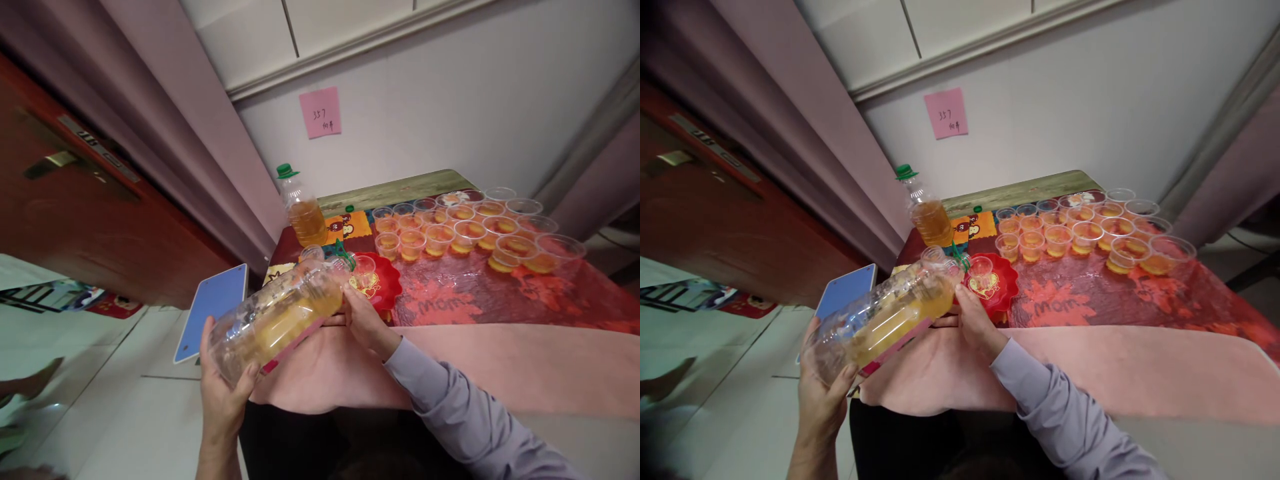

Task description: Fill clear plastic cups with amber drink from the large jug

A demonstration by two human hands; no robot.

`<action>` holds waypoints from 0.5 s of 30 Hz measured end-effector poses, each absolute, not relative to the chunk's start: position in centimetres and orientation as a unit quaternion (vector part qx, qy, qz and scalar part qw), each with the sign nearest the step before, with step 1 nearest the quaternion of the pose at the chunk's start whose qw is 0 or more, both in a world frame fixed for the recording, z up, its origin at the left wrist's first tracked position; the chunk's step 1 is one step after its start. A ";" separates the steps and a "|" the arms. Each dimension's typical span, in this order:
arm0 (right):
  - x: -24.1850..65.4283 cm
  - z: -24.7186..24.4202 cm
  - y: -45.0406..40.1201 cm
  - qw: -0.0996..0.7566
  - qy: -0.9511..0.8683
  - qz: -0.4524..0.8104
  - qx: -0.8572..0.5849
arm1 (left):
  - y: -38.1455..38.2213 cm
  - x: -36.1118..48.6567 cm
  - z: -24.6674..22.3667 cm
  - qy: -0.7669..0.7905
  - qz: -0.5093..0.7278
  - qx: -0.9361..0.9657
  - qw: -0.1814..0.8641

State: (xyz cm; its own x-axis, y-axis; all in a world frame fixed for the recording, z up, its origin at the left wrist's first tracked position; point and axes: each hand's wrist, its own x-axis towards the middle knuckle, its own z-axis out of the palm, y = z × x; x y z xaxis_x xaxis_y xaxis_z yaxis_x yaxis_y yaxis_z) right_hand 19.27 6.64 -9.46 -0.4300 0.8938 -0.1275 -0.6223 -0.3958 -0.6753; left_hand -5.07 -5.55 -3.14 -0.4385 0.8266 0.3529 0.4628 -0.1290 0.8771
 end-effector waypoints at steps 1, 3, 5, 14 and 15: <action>19.3 -9.3 6.6 0.478 -0.275 0.800 -0.235 | -5.6 -5.0 -3.1 0.637 0.554 0.514 0.155; 19.4 -9.1 6.7 0.483 -0.271 0.802 -0.223 | -5.6 -4.7 -2.9 0.633 0.546 0.530 0.140; 19.4 -9.0 6.7 0.481 -0.271 0.805 -0.217 | -5.6 -4.6 -2.7 0.630 0.542 0.540 0.135; 19.3 -9.3 6.7 0.472 -0.264 0.816 -0.204 | -5.7 -4.9 -2.2 0.633 0.506 0.577 0.102; 19.3 -9.3 6.7 0.472 -0.263 0.816 -0.204 | -5.7 -4.9 -2.2 0.633 0.504 0.579 0.100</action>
